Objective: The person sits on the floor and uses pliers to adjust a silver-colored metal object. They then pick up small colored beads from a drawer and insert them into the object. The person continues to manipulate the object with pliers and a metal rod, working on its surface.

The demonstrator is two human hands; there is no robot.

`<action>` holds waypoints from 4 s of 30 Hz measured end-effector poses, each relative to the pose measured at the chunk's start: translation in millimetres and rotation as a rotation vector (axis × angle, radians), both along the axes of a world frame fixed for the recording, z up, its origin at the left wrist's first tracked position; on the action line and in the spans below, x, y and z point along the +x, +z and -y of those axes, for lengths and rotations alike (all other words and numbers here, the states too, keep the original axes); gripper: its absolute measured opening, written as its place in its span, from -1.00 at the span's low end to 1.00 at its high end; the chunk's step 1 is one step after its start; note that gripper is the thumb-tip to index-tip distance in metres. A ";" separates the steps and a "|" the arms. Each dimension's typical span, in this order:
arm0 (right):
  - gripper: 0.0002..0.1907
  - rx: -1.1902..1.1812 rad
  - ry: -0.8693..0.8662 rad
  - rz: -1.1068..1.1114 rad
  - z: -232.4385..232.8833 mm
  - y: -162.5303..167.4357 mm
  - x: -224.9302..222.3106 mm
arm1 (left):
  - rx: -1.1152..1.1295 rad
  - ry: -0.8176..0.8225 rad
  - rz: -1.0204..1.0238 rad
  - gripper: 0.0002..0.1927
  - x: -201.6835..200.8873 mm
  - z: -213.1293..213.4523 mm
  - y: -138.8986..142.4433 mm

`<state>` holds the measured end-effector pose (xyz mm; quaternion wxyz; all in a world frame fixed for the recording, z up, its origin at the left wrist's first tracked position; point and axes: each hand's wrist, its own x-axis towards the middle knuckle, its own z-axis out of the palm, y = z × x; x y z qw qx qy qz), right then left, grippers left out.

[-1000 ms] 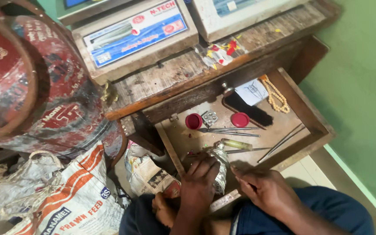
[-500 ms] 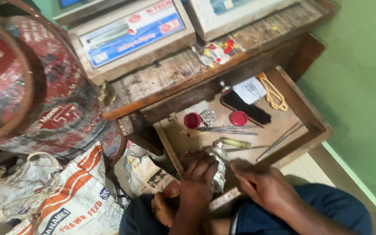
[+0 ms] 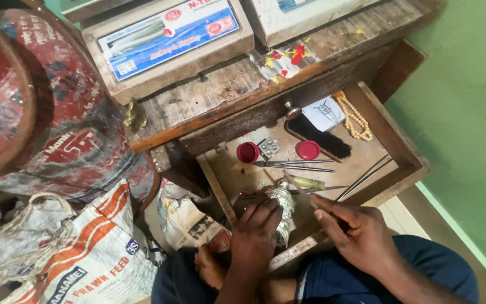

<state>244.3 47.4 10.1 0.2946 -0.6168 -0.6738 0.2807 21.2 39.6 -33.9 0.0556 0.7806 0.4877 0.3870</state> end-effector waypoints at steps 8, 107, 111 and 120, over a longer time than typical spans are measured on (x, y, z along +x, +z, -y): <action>-0.63 -0.090 0.053 -0.214 -7.1 -22.2 2.8 | 0.014 -0.012 -0.003 -0.55 -0.9 -1.5 4.5; -0.68 0.377 0.311 0.037 -0.9 -8.5 -24.2 | 0.068 0.002 -0.045 -0.59 3.1 -0.5 2.4; -0.61 0.139 0.264 0.091 -1.4 -7.2 -23.6 | 0.013 -0.011 0.037 -0.56 3.0 0.4 -0.4; -0.60 -0.036 0.151 0.123 -0.5 -17.4 -21.6 | 0.029 -0.012 -0.005 -0.58 4.3 0.2 -1.0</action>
